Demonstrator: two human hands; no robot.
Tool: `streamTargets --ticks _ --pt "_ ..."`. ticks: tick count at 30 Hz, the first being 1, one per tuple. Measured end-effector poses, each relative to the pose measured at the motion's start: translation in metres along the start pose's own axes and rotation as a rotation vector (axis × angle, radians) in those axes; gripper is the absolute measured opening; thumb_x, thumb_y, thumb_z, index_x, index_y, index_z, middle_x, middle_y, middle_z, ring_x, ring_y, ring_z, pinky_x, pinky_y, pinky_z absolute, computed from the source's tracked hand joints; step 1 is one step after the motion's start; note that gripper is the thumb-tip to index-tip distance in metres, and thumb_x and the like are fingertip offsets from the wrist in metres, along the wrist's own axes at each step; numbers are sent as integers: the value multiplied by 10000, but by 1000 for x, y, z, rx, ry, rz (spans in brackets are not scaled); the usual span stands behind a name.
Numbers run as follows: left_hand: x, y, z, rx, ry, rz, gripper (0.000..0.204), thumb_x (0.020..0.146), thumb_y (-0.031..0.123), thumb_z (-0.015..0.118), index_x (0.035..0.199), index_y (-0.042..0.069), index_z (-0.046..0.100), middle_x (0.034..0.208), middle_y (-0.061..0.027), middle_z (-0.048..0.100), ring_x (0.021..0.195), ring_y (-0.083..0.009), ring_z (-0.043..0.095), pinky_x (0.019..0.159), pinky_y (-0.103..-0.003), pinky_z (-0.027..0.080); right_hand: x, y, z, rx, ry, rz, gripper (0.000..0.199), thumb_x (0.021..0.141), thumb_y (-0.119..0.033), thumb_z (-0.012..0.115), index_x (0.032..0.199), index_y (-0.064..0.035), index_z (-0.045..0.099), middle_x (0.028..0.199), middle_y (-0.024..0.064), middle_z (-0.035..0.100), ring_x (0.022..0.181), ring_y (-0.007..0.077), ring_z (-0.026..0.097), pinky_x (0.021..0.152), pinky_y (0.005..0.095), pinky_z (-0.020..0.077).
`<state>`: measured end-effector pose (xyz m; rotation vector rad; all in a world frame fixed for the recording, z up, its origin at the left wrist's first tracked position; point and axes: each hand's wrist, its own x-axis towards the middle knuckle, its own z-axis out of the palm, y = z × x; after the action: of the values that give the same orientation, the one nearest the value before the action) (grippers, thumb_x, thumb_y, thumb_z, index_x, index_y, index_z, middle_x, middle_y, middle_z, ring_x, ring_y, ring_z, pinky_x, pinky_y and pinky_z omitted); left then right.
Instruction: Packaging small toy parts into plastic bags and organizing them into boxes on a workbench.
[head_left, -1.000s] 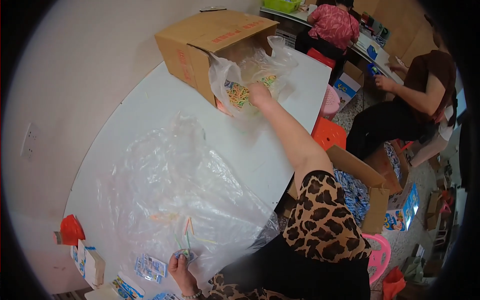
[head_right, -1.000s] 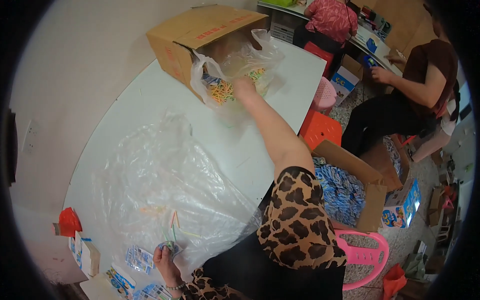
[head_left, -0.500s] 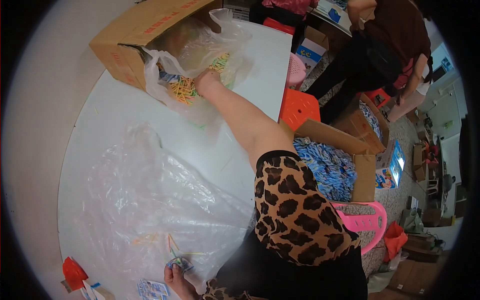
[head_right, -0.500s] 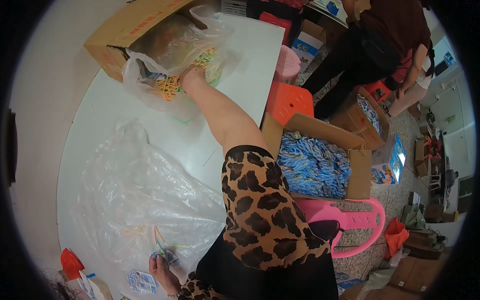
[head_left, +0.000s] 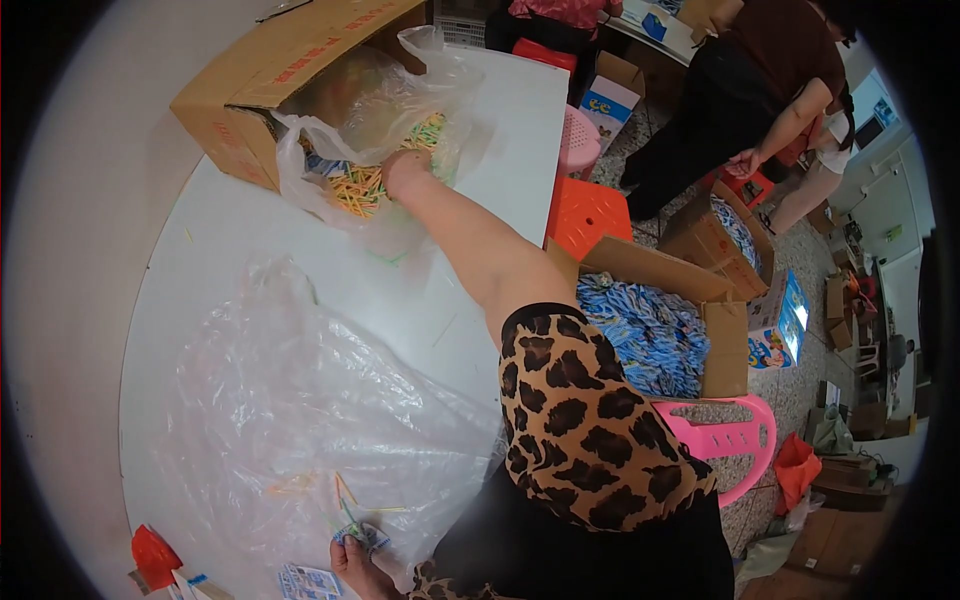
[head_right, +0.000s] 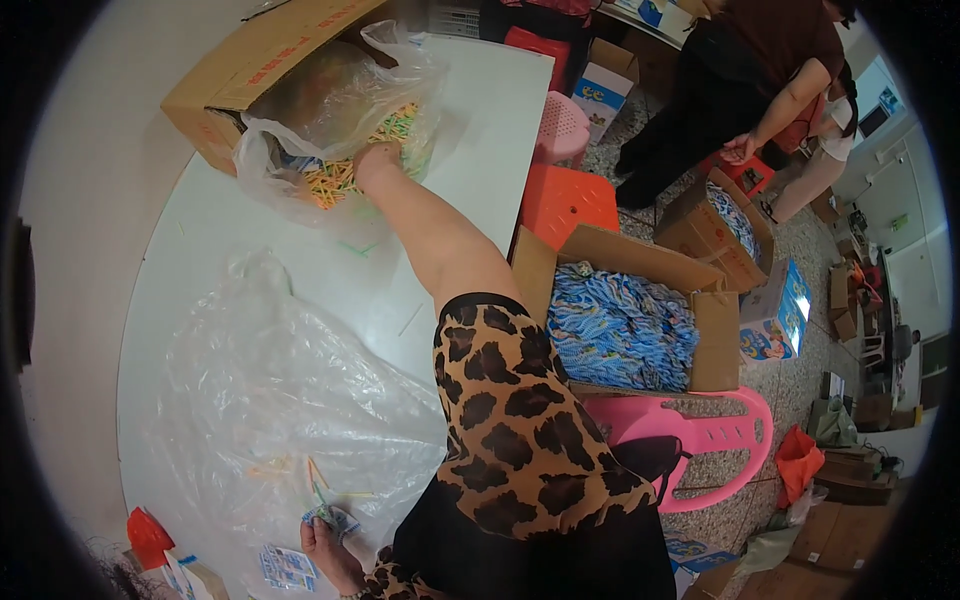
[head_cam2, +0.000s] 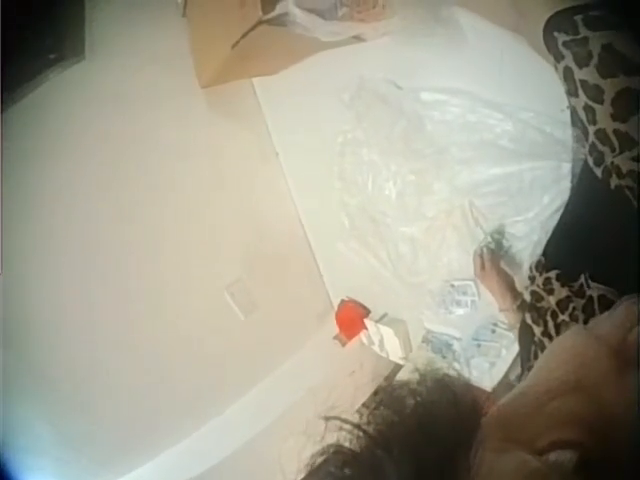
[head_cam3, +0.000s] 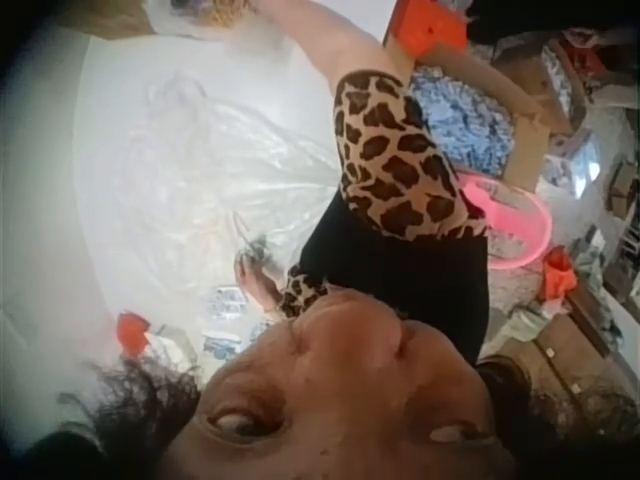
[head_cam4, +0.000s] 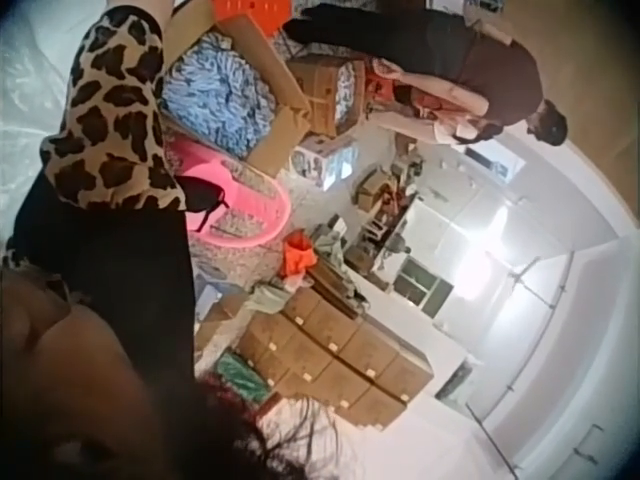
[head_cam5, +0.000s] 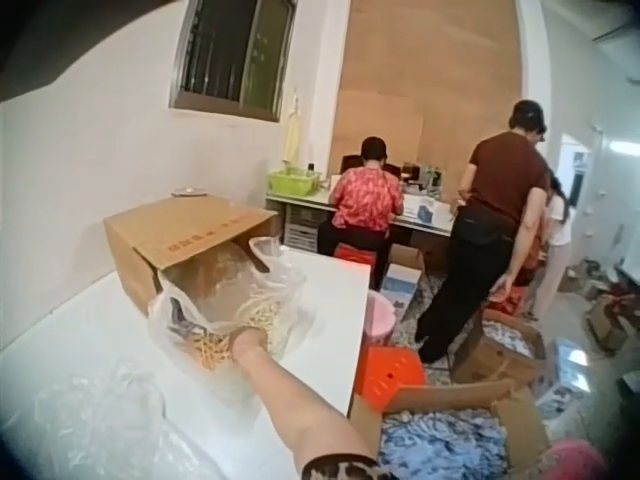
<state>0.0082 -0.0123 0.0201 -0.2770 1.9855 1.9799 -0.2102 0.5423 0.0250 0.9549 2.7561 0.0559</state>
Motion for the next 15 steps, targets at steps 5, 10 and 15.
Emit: streamTargets --ticks 5,10,15 --pt "1 1 5 -8 17 -7 109 939 76 488 885 21 566 846 -25 612 740 -102 564 692 -247 473 9 13 3 88 21 -9 345 832 -228 598 1163 -140 647 1217 50 616 1132 257 573 870 447 424" --pt "-2 -2 -5 -43 -4 12 104 942 78 485 889 27 559 835 -23 604 737 -95 557 688 -245 470 -4 11 -18 329 44 99 292 834 -186 545 1079 -96 676 1132 81 653 1031 262 629 818 431 498" --pt "-4 1 -4 -64 -11 37 81 919 55 503 881 23 567 810 -10 591 732 -80 541 690 -239 454 34 61 15 303 277 -69 226 784 -164 584 945 -47 691 962 162 670 910 286 656 761 392 520"
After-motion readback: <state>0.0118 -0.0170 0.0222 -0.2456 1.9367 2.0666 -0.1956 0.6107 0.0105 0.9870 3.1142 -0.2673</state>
